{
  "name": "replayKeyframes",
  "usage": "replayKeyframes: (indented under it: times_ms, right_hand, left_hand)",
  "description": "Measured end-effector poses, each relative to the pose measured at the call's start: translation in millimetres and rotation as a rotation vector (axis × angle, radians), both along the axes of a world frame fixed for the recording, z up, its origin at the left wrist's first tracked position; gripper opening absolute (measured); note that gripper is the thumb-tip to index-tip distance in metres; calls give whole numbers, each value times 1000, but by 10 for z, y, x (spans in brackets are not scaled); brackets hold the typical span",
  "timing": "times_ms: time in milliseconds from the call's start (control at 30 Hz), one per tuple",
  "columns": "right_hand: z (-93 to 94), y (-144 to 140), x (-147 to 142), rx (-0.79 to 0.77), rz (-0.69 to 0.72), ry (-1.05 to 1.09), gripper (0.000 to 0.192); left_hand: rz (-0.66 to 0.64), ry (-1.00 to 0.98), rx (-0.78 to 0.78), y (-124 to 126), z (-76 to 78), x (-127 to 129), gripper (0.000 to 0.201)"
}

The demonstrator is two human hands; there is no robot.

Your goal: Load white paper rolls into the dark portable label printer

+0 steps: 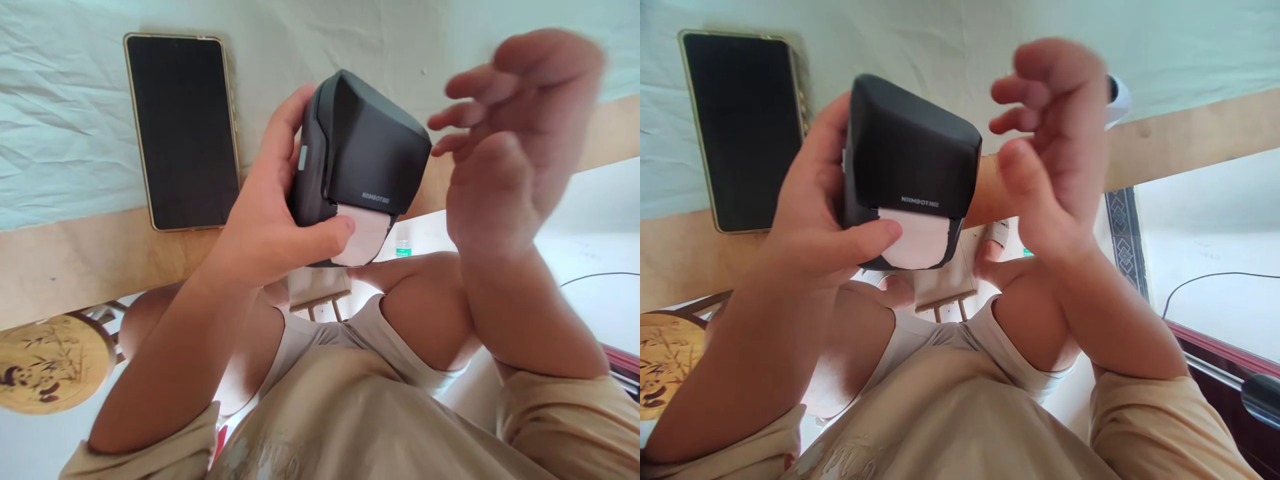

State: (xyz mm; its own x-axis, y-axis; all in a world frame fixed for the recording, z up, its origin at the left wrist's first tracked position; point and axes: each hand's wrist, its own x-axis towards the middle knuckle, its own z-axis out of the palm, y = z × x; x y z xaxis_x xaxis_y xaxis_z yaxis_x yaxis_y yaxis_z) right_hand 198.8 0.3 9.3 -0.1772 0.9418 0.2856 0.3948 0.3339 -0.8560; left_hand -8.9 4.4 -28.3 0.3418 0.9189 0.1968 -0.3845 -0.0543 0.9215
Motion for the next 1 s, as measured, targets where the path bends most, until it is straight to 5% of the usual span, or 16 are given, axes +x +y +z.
replayKeyframes:
  times_ms: [133, 233, 367, 567, 767, 1000]
  right_hand:
    - [-77, 27, -79, 3, 216, 10, 62]
    - [-90, 48, -119, -9, 283, 24, 61]
    - [-91, 63, -122, -15, 277, 29, 59]
    - [-103, 70, -124, -18, 236, -32, 57]
    - [-109, 52, -111, -13, 253, 40, 60]
    - [-94, 71, -41, 173, 316, -10, 65]
  left_hand:
    - [-2, -40, -63, -50, 133, 40, 77]
    - [-10, 68, -259, -90, 299, 93, 74]
    - [201, 80, -361, -120, 432, 156, 50]
    - [217, 2, -359, -104, 358, 189, 43]
    - [90, -182, -388, -72, 326, 177, 25]
    - [124, -145, -305, -79, 332, 138, 31]
